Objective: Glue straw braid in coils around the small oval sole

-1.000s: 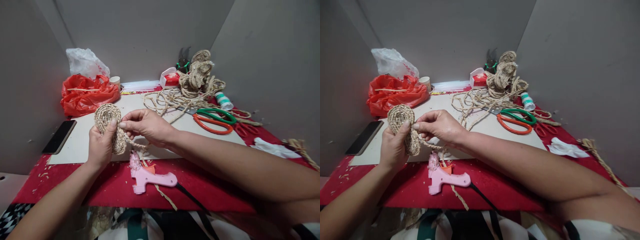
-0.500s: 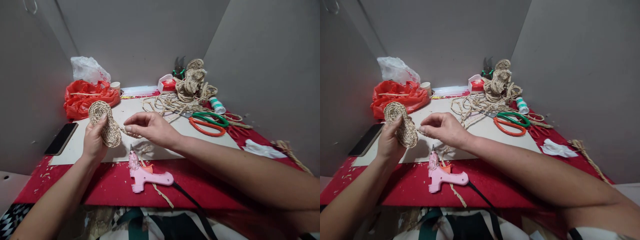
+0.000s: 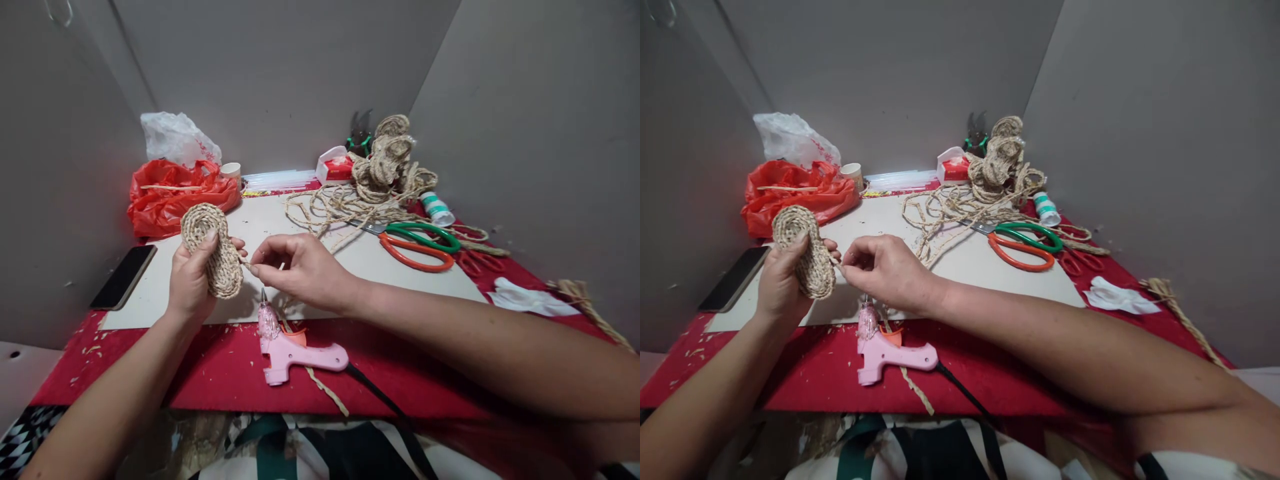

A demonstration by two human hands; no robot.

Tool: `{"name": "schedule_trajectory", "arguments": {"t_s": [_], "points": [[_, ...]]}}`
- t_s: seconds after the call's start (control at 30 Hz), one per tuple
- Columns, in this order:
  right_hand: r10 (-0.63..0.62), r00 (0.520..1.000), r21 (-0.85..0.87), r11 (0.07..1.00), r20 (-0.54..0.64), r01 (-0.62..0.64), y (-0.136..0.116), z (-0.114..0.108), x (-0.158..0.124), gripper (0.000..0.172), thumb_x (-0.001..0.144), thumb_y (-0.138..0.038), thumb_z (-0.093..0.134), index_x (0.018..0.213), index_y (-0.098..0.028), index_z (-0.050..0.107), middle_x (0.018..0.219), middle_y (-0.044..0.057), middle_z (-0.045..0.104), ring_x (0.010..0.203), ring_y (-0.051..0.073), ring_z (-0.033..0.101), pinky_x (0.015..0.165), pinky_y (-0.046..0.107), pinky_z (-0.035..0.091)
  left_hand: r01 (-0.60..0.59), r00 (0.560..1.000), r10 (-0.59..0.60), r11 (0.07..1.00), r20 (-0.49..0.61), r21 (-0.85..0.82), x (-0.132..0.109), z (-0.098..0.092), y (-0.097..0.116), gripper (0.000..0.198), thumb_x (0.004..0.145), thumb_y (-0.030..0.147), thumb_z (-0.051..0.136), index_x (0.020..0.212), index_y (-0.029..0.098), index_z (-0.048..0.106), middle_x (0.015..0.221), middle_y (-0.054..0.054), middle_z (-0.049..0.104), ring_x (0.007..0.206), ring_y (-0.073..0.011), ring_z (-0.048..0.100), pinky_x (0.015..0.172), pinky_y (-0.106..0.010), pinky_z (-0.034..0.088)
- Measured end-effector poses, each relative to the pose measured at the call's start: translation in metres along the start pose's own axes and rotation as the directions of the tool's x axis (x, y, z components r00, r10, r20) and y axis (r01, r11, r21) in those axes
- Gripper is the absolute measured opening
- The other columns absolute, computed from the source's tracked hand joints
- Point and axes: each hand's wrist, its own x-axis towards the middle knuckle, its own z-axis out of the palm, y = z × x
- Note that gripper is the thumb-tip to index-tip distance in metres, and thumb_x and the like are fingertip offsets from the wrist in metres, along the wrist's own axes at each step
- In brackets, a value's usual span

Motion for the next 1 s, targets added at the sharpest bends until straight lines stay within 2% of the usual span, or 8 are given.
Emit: {"name": "schedule_trajectory", "arguments": {"t_s": [0.27,0.4,0.47,0.53,0.63,0.7,0.8,1.0], "points": [[0.055,0.998,0.063,0.996,0.015,-0.056,-0.007,0.001,-0.002,0.006,0.071,-0.008,0.056,0.07,-0.011,0.061,0.061,-0.003,0.055,0.053,0.005,0.046,0.052,0.018,0.038,-0.041,0.999,0.041,0.998,-0.002,0.039,-0.003,0.003,0.001,0.025,0.075,0.035,0.07,0.088,0.016,0.059,0.071,-0.004,0.072,0.059,-0.0164,0.069,0.053,-0.023,0.055],[-0.056,0.998,-0.112,0.992,-0.003,0.056,-0.005,0.003,-0.007,0.006,0.074,-0.009,0.055,0.071,-0.012,0.059,0.062,-0.002,0.057,0.055,0.007,0.049,0.056,0.019,0.04,-0.05,0.999,0.05,0.998,-0.002,0.036,-0.005,0.006,0.0,0.027,0.074,0.035,0.071,0.089,0.016,0.059,0.073,-0.005,0.072,0.059,-0.0165,0.069,0.054,-0.025,0.056],[-0.186,0.983,-0.316,0.932,0.001,0.177,-0.003,0.005,-0.009,0.005,0.078,-0.012,0.054,0.075,-0.012,0.059,0.067,0.0,0.059,0.06,0.009,0.051,0.061,0.022,0.041,-0.054,0.999,0.054,0.998,-0.001,0.023,-0.006,0.006,-0.001,0.026,0.074,0.033,0.071,0.089,0.016,0.059,0.073,-0.004,0.072,0.061,-0.0167,0.069,0.056,-0.026,0.057],[-0.291,0.955,-0.535,0.8,0.053,0.274,0.0,0.006,-0.011,0.009,0.083,-0.015,0.051,0.08,-0.012,0.059,0.075,0.004,0.061,0.066,0.012,0.052,0.063,0.025,0.041,-0.052,0.999,0.052,0.999,-0.001,0.008,-0.006,0.006,-0.003,0.025,0.074,0.032,0.071,0.089,0.016,0.059,0.072,-0.004,0.072,0.063,-0.0171,0.07,0.058,-0.026,0.057],[-0.329,0.931,-0.735,0.591,0.157,0.333,0.003,0.007,-0.014,0.017,0.089,-0.019,0.044,0.088,-0.012,0.059,0.083,0.008,0.062,0.069,0.015,0.053,0.06,0.027,0.039,-0.041,0.999,0.041,0.999,-0.008,-0.002,-0.005,0.005,-0.004,0.023,0.075,0.031,0.071,0.088,0.016,0.06,0.072,-0.004,0.072,0.066,-0.0179,0.07,0.061,-0.027,0.057],[-0.328,0.925,-0.79,0.508,0.19,0.343,0.004,0.008,-0.015,0.02,0.091,-0.019,0.041,0.091,-0.012,0.059,0.083,0.009,0.061,0.069,0.016,0.053,0.058,0.027,0.038,-0.034,0.999,0.034,0.999,-0.012,-0.009,-0.004,0.004,-0.005,0.021,0.076,0.03,0.07,0.088,0.016,0.06,0.071,-0.004,0.072,0.067,-0.0182,0.071,0.062,-0.027,0.057],[-0.33,0.922,-0.815,0.465,0.203,0.346,0.006,0.009,-0.015,0.02,0.092,-0.02,0.04,0.092,-0.012,0.058,0.082,0.008,0.06,0.068,0.017,0.054,0.056,0.028,0.038,-0.014,1.0,0.014,1.0,-0.015,-0.024,-0.003,0.004,-0.005,0.02,0.076,0.029,0.069,0.087,0.016,0.06,0.069,-0.003,0.071,0.068,-0.0186,0.071,0.064,-0.028,0.058],[-0.303,0.932,-0.788,0.518,0.197,0.334,0.01,0.011,-0.014,0.022,0.095,-0.021,0.038,0.095,-0.011,0.058,0.086,0.009,0.061,0.071,0.016,0.055,0.059,0.027,0.042,0.046,0.999,-0.047,0.997,-0.023,-0.063,-0.004,0.004,-0.004,0.022,0.074,0.03,0.069,0.088,0.015,0.061,0.072,-0.004,0.072,0.067,-0.0197,0.071,0.064,-0.031,0.058]]}}
